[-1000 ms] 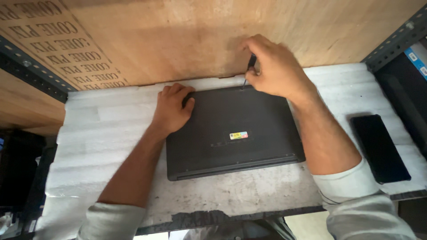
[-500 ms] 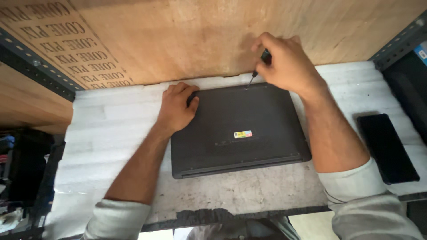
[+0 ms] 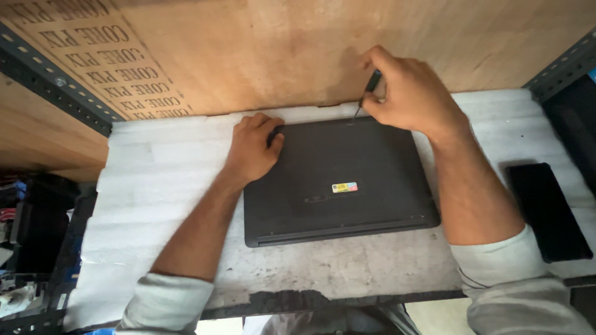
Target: The person uses a screwdriver to unscrew the back panel of a laptop, then pries off and removes the bottom cover to expose the internal components. They then disconnect and lift out the battery and remove the hard drive from the open chassis.
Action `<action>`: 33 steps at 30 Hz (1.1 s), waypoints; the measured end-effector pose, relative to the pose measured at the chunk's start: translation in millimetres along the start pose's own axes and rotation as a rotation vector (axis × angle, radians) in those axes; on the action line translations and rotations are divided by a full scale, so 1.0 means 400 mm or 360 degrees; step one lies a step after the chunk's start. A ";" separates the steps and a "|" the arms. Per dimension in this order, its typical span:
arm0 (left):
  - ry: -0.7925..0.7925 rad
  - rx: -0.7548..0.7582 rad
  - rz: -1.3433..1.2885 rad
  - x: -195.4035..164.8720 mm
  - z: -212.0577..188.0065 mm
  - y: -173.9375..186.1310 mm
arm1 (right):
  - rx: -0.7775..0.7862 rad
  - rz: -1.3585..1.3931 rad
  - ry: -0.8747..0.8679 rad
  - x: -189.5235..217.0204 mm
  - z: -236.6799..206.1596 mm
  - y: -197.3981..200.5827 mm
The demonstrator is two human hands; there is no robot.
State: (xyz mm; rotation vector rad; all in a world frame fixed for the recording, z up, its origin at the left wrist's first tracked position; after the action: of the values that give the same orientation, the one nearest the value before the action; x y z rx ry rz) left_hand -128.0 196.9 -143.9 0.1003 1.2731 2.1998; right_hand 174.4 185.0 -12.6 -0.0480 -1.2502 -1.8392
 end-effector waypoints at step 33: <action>-0.0281 0.0057 -0.0417 -0.180 0.168 -0.174 | 0.0088 0.0204 -0.0330 0.000 0.008 -0.004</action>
State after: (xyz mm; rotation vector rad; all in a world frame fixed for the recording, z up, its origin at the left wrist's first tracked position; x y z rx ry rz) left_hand -14.2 236.6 -148.5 0.1312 1.1574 1.9020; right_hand 171.9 187.5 -12.4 -0.2879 -1.4068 -1.7212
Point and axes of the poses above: each hand's wrist, its own z-axis towards the middle knuckle, its own y-axis out of the back of the hand, x = y × z, the point moved 1 cm from there along z, towards the middle knuckle, and after that the axes turned 15 degrees about z, right-handed, at the moved point
